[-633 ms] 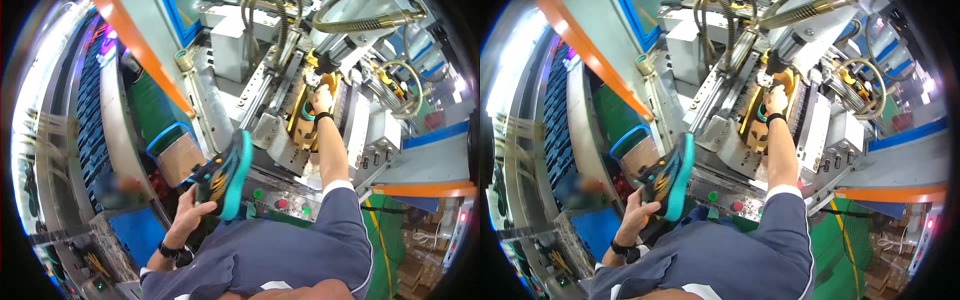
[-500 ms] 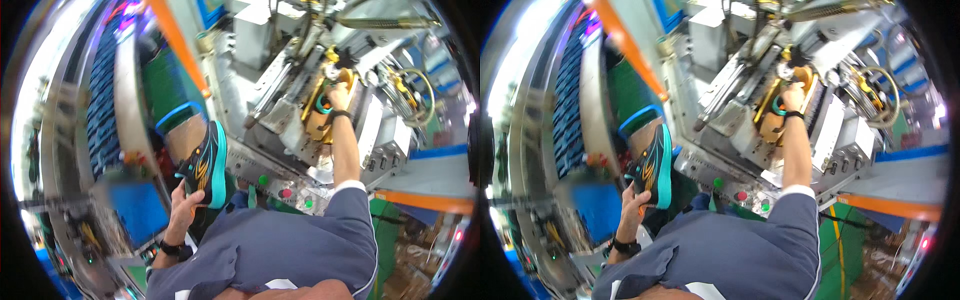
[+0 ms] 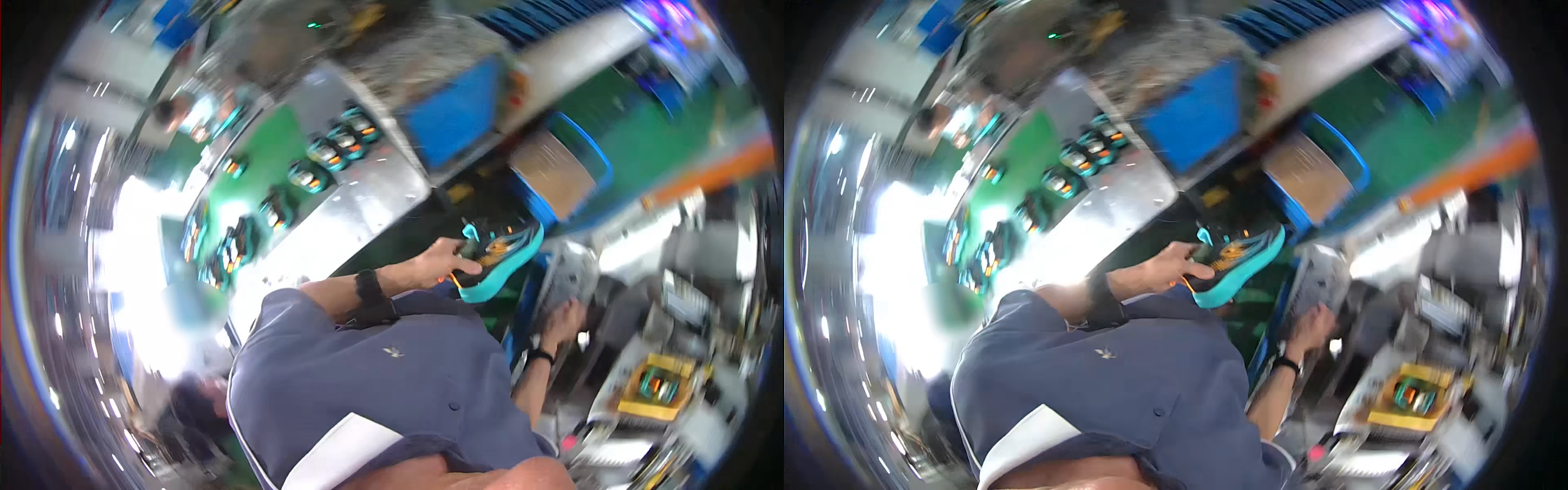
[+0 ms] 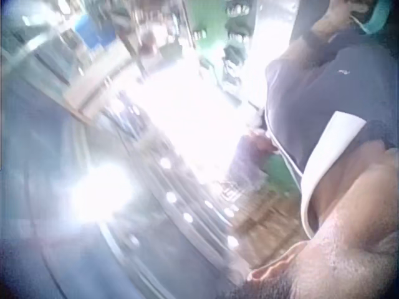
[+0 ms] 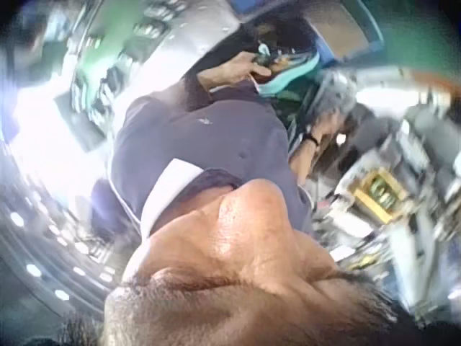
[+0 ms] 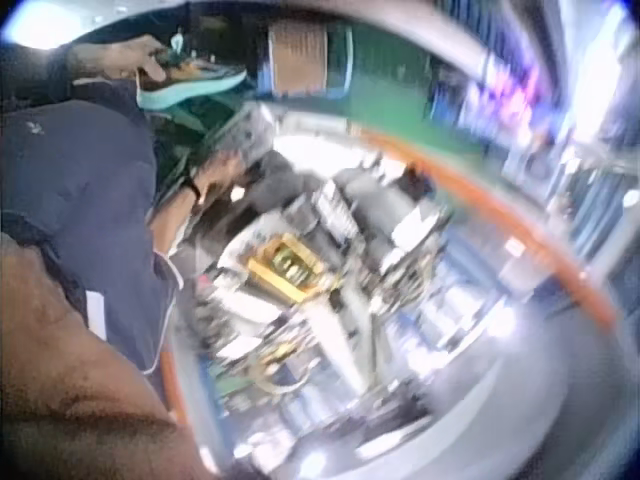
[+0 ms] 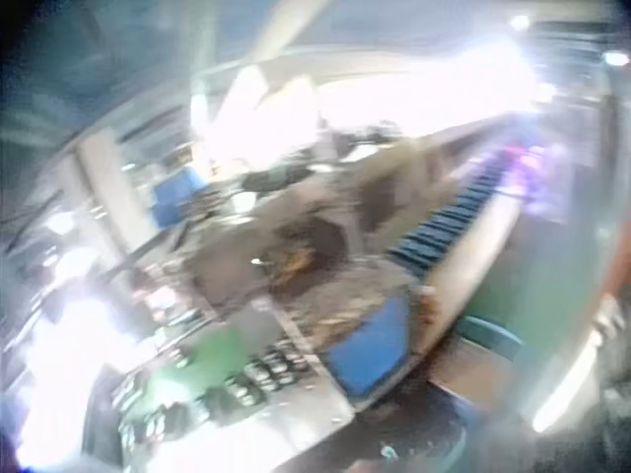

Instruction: Operating a shoe lasting machine to shape footwear and placing them on a conveyor belt.

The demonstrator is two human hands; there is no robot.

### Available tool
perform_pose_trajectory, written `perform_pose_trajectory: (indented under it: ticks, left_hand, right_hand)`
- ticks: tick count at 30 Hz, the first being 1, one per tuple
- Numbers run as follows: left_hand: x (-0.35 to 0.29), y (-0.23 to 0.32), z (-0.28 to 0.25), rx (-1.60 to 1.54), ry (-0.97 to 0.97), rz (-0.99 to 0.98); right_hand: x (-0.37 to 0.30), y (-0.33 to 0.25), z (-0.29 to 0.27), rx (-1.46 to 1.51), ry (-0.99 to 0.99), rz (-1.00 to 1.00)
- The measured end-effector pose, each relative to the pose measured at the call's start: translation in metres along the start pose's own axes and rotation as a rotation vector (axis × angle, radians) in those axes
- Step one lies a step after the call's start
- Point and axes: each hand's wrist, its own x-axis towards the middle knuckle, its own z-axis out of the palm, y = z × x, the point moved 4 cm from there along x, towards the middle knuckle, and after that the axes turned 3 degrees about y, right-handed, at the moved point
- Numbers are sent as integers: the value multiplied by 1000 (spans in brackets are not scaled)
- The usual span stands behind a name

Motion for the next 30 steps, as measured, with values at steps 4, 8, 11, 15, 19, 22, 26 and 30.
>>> perform_pose_trajectory:
  ticks: [4,8,11,15,19,22,26,30]
  left_hand:
    - [-46,-28,-80,-255,171,0]
    - [-76,-56,-183,-503,674,215]
    - [-91,-81,-284,-612,952,325]
    - [-93,-127,-432,-501,1485,296]
    - [-62,-186,-549,-128,1708,-181]
    - [-22,-193,-574,-18,1673,-320]
    - [37,-190,-565,260,1809,43]
    - [37,-192,-560,74,1725,-2]
  right_hand:
    - [9,-11,11,-247,-31,-269]
    - [25,-12,-2,-176,37,-171]
    - [77,-92,14,-249,-45,-98]
    - [116,-247,68,33,-56,-299]
    - [139,-390,115,129,-90,-496]
    - [137,-475,148,128,-121,-620]
    - [145,-547,195,239,-208,-593]
    - [157,-576,260,141,-343,-722]
